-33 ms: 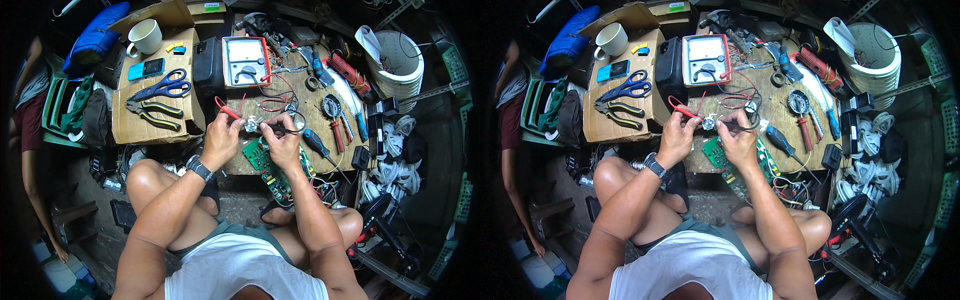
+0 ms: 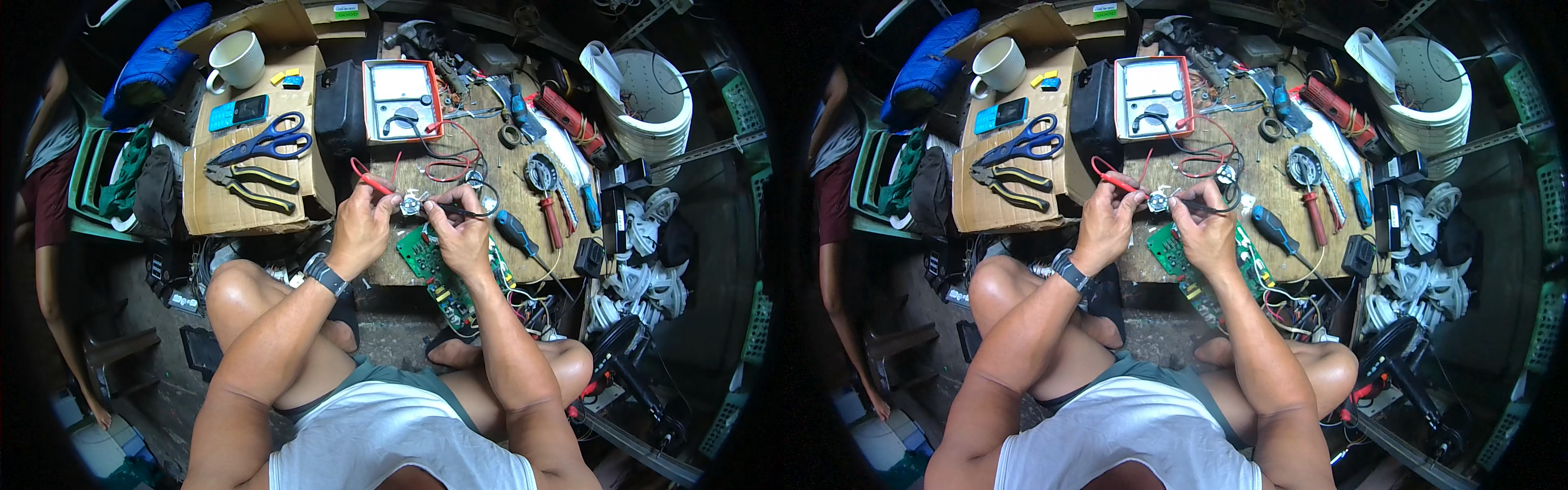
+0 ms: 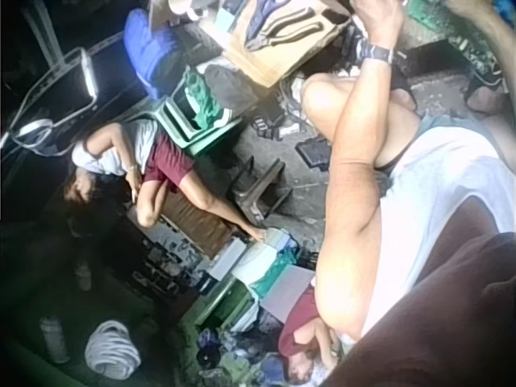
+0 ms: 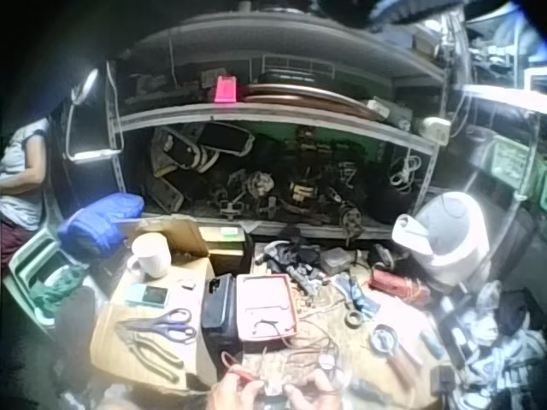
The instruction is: The person uses a soldering iron to work on the components of a circuit board and uses a multimeter to test a small component before picking it up.
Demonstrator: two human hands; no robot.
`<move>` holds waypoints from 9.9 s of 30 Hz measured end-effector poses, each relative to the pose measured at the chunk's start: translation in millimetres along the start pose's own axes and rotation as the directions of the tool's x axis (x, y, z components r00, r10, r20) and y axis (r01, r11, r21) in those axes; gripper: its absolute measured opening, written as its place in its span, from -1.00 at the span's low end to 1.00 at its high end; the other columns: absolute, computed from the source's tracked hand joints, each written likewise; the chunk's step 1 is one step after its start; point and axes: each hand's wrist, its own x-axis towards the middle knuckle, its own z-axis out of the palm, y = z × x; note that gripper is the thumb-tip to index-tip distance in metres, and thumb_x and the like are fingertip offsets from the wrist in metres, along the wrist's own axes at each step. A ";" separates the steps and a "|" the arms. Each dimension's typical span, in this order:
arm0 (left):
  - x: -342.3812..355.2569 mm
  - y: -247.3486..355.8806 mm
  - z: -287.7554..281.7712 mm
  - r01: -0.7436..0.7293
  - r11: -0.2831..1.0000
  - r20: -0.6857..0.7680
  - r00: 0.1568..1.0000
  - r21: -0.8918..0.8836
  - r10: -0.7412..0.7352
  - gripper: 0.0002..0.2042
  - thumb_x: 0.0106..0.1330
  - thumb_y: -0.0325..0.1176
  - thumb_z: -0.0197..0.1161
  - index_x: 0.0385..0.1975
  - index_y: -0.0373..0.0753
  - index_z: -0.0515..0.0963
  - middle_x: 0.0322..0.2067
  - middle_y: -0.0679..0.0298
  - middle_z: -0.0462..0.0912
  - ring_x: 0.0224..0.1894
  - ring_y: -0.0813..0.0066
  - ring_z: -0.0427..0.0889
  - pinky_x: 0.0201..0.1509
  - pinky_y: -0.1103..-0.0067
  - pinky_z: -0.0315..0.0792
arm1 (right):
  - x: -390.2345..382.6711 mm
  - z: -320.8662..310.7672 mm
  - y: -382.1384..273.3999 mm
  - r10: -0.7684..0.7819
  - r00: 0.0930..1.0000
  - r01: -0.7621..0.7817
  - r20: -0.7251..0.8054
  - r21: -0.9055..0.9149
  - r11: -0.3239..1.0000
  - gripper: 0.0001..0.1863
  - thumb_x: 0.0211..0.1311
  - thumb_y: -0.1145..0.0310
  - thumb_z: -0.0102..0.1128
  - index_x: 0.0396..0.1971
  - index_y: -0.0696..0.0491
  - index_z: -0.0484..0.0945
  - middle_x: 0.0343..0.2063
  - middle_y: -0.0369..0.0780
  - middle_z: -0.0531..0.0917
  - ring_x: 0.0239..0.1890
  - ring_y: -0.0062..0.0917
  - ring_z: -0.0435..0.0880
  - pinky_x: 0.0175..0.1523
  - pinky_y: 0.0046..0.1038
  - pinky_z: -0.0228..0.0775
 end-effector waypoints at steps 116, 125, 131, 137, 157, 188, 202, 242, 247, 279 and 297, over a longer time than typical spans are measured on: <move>0.4 -8.6 8.3 0.026 0.997 -0.008 1.000 -0.074 -0.027 -0.82 0.51 -0.45 0.29 -0.05 -0.41 0.51 -0.20 0.07 0.81 -0.13 0.44 0.81 -0.07 0.52 0.70 | 5.7 -11.6 9.7 0.150 0.985 -0.159 0.081 0.118 0.980 -0.79 0.36 0.38 0.44 -0.23 0.14 0.56 -0.35 -0.25 0.76 -0.28 -0.68 0.71 -0.17 -0.57 0.55; 1.2 -3.9 7.7 0.062 0.992 0.005 0.998 -0.110 -0.062 -0.83 0.51 -0.46 0.28 -0.05 -0.41 0.52 -0.20 0.08 0.81 -0.13 0.45 0.81 -0.08 0.52 0.70 | 5.1 -11.6 8.0 0.157 0.984 -0.163 0.083 0.070 0.984 -0.79 0.36 0.36 0.45 -0.24 0.13 0.57 -0.36 -0.29 0.75 -0.32 -0.72 0.67 -0.20 -0.58 0.51; 1.7 -8.5 7.7 0.101 0.983 0.017 0.995 -0.152 -0.100 -0.80 0.53 -0.45 0.27 -0.01 -0.42 0.49 -0.18 0.09 0.79 -0.11 0.45 0.80 -0.06 0.53 0.72 | 4.7 -10.5 8.1 0.153 0.985 -0.160 0.086 0.088 0.983 -0.79 0.36 0.36 0.45 -0.24 0.12 0.58 -0.37 -0.31 0.75 -0.34 -0.75 0.64 -0.22 -0.59 0.49; 2.1 -9.6 7.3 0.120 0.977 0.029 0.993 -0.179 -0.117 -0.80 0.53 -0.44 0.25 -0.01 -0.42 0.47 -0.17 0.07 0.79 -0.08 0.42 0.80 -0.03 0.52 0.73 | 4.7 -10.1 10.9 0.155 0.985 -0.162 0.080 0.080 0.984 -0.78 0.35 0.34 0.46 -0.23 0.11 0.58 -0.39 -0.33 0.74 -0.36 -0.76 0.62 -0.24 -0.59 0.47; 3.2 -6.4 6.5 0.120 0.978 0.024 0.993 -0.168 -0.118 -0.81 0.53 -0.42 0.26 -0.08 -0.44 0.50 -0.20 0.07 0.80 -0.13 0.43 0.81 -0.08 0.52 0.74 | 4.4 -10.2 11.7 0.158 0.984 -0.165 0.087 0.080 0.983 -0.78 0.35 0.34 0.46 -0.24 0.11 0.58 -0.37 -0.31 0.75 -0.34 -0.74 0.62 -0.23 -0.57 0.49; -0.4 -1.2 11.1 0.153 0.904 0.054 0.988 -0.400 -0.143 -0.77 0.58 -0.38 0.21 0.05 -0.36 0.39 -0.03 0.05 0.71 0.00 0.37 0.75 0.10 0.44 0.73 | 10.4 -4.8 11.3 0.147 0.986 -0.160 0.078 0.202 0.966 -0.79 0.42 0.43 0.38 -0.14 0.14 0.50 -0.14 -0.12 0.79 -0.17 -0.64 0.72 -0.03 -0.54 0.59; -3.5 -12.9 15.6 0.121 0.913 0.035 0.993 -0.391 -0.116 -0.78 0.61 -0.39 0.17 0.08 -0.34 0.37 -0.03 0.05 0.70 0.06 0.37 0.72 0.18 0.43 0.66 | 9.9 -1.8 8.8 0.138 0.989 -0.147 0.054 0.268 0.952 -0.78 0.43 0.40 0.38 -0.15 0.15 0.49 -0.19 -0.15 0.78 -0.13 -0.61 0.75 -0.04 -0.53 0.61; 5.4 -19.4 14.9 0.175 0.848 0.046 0.983 -0.500 -0.176 -0.76 0.56 -0.40 0.24 0.05 -0.36 0.41 -0.09 0.10 0.70 0.02 0.40 0.75 0.12 0.47 0.71 | 6.6 2.2 15.4 0.116 0.993 -0.114 0.003 0.208 0.971 -0.80 0.44 0.41 0.38 -0.13 0.13 0.53 -0.26 -0.22 0.78 -0.22 -0.65 0.73 -0.13 -0.56 0.56; 5.2 -19.5 13.8 0.176 0.840 0.060 0.984 -0.514 -0.170 -0.77 0.57 -0.40 0.23 0.05 -0.36 0.41 -0.08 0.08 0.71 0.02 0.39 0.75 0.13 0.47 0.71 | 6.7 1.8 14.4 0.122 0.992 -0.121 0.008 0.211 0.970 -0.80 0.44 0.40 0.37 -0.13 0.13 0.53 -0.25 -0.21 0.78 -0.20 -0.64 0.73 -0.12 -0.55 0.56; 3.6 -23.5 18.6 0.216 0.814 0.036 0.972 -0.539 -0.233 -0.75 0.54 -0.36 0.28 0.00 -0.35 0.41 -0.10 0.06 0.72 0.01 0.36 0.77 0.10 0.45 0.72 | 2.7 3.6 16.0 0.077 0.997 -0.074 -0.025 0.088 0.993 -0.81 0.41 0.33 0.43 -0.20 0.10 0.60 -0.39 -0.40 0.68 -0.42 -0.85 0.47 -0.34 -0.68 0.31; 3.5 -19.0 15.5 0.225 0.832 0.040 0.970 -0.507 -0.238 -0.76 0.55 -0.37 0.26 0.00 -0.38 0.41 -0.11 0.05 0.73 0.00 0.34 0.78 0.09 0.46 0.72 | 2.8 2.9 16.2 0.078 0.997 -0.077 -0.009 0.090 0.993 -0.82 0.40 0.37 0.43 -0.20 0.11 0.60 -0.39 -0.39 0.70 -0.41 -0.84 0.52 -0.33 -0.67 0.37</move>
